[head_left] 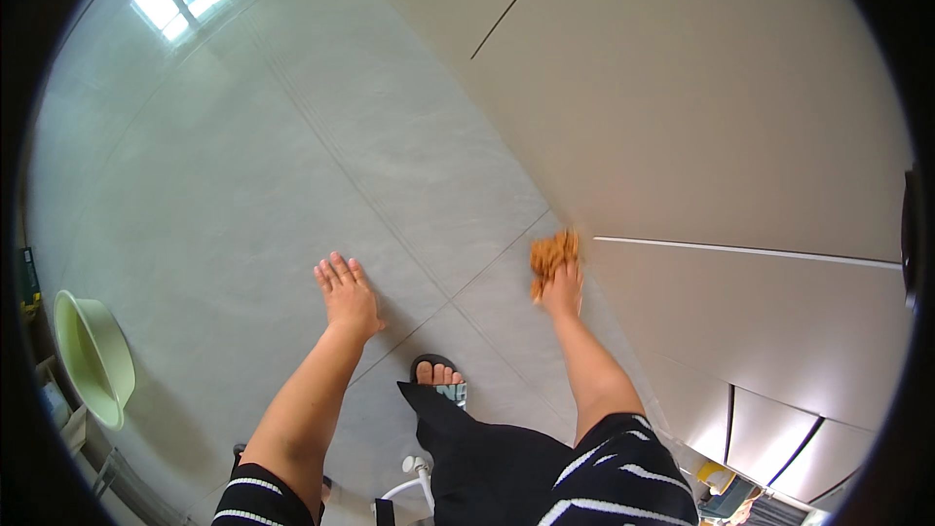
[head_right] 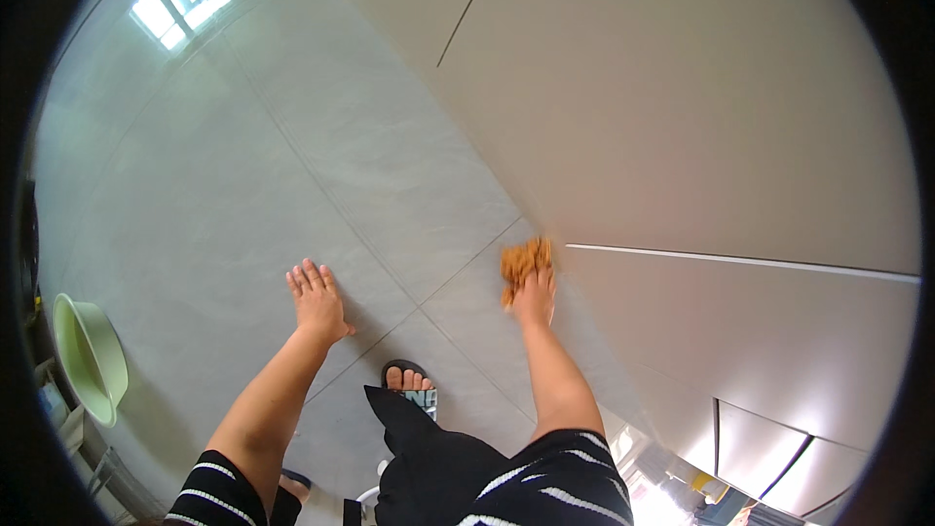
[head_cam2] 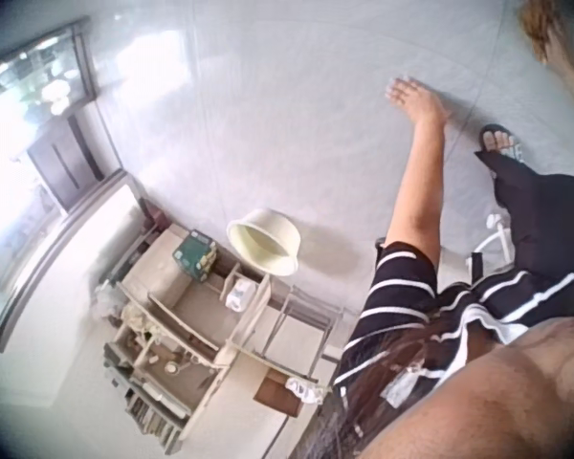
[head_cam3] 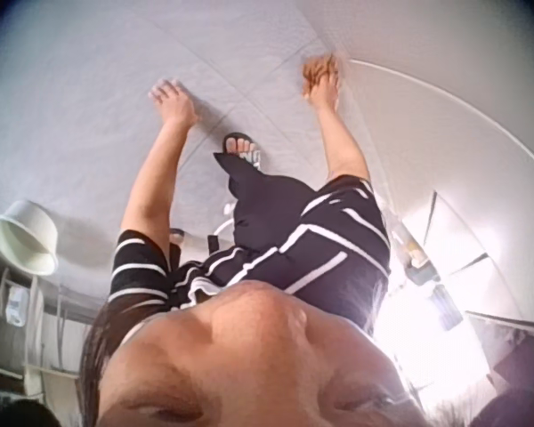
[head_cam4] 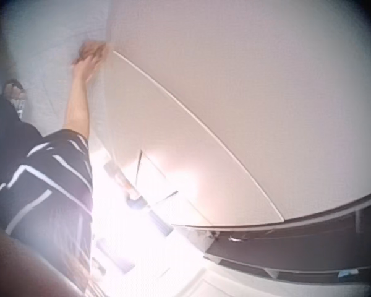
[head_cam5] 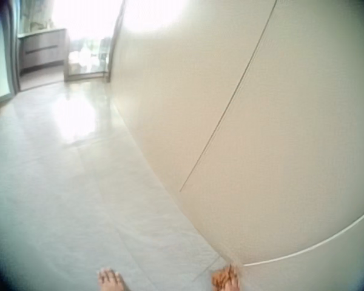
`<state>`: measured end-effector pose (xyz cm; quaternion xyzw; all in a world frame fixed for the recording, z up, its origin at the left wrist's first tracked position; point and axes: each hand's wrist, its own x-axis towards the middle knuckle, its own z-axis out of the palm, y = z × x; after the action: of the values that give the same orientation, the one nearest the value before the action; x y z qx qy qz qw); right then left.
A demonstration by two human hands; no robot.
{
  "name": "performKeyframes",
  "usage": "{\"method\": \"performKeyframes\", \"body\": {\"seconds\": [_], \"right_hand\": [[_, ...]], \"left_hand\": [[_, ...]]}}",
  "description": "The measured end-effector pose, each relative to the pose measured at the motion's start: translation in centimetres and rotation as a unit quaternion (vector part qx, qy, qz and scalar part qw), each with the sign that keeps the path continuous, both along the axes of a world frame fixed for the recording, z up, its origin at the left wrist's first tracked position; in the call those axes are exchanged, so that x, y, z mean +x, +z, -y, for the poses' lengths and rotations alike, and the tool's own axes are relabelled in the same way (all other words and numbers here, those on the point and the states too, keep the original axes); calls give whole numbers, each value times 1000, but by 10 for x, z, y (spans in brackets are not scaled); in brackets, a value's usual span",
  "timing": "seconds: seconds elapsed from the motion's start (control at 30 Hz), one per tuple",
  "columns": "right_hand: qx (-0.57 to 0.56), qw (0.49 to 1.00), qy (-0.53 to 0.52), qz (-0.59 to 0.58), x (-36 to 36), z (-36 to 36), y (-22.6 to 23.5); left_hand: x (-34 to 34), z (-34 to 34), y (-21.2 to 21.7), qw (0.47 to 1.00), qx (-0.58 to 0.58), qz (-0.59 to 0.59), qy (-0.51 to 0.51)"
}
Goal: The person wipes the tiled floor with a brown cloth, moving around a table and a green basin. They dip the cloth into the basin to wet it and wring it out before continuing to wipe the floor surface.
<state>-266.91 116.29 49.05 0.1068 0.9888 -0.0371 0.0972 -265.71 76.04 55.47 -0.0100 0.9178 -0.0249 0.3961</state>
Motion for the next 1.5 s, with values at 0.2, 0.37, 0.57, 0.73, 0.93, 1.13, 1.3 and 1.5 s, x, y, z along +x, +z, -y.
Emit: {"method": "performKeyframes", "body": {"seconds": [0.2,0.37,0.57,0.73,0.93,1.13,1.3,1.5], "right_hand": [[-125,966,166,-151,-17,46,131],[-144,904,276,-291,-92,94,264],[-736,670,7,-100,-84,152,330],[-878,465,-94,56,-47,208,376],[-900,392,-38,186,-14,235,414],[-706,687,93,143,0,227,438],[-721,682,123,-18,26,234,440],[-853,511,110,9,71,251,457]], "left_hand": [[0,-3,5,999,-30,-11,-29],[-15,37,40,984,144,49,97],[-28,50,142,654,615,-1,441],[-7,20,267,363,760,3,540],[41,23,321,346,805,75,476],[84,40,361,418,774,-137,456],[94,10,402,375,812,-177,411],[92,-27,430,409,838,-25,360]]}}
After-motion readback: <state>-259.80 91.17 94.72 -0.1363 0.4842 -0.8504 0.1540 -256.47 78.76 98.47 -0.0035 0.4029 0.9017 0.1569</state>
